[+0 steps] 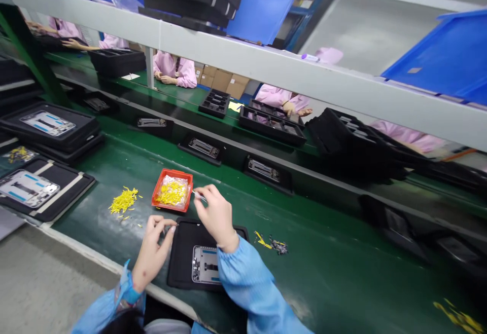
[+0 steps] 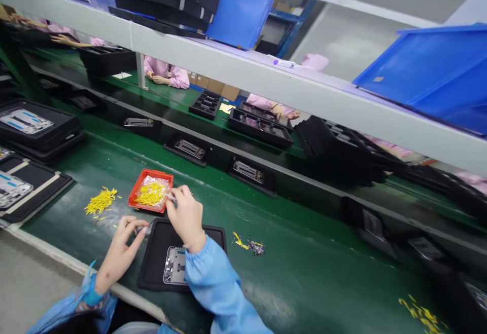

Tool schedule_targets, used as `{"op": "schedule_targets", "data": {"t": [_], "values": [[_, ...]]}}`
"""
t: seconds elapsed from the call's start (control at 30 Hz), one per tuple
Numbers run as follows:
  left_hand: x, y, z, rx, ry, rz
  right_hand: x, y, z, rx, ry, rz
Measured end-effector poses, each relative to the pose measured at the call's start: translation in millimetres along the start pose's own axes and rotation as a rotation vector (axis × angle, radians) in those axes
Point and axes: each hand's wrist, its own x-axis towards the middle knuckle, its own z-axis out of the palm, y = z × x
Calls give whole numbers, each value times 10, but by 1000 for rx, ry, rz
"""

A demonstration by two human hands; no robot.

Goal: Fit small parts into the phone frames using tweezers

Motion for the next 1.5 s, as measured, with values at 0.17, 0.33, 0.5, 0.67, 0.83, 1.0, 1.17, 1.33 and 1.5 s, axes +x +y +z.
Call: {"op": "schedule_targets", "data": {"t": [0.17,0.33,0.5,0.67,0.83,1.0,1.17,1.33,1.5], "values": [[-25,-57,-103,-231,73,-221,440,8,328,144,-149,113],[-4,30,-151,-540,118,-481,198,81,199,374,-67,70],[46,215,-5,-721,23,-596,-386,3,-77,585,-176,33],[-24,340,206,-733,-128,-553,-795,-41,-151,599,-100,94],[-131,310,228,-592,-402,-333,-1092,109,-267,431,-62,102],[-207,238,158,-152,-512,252,-1390,184,-420,166,-301,10],[-282,273,205,122,-573,577,-1521,204,-437,108,-380,10],[-315,319,297,229,-608,604,-1522,276,-510,164,-375,43],[-308,309,375,262,-578,543,-1379,605,-572,127,-242,143]]}}
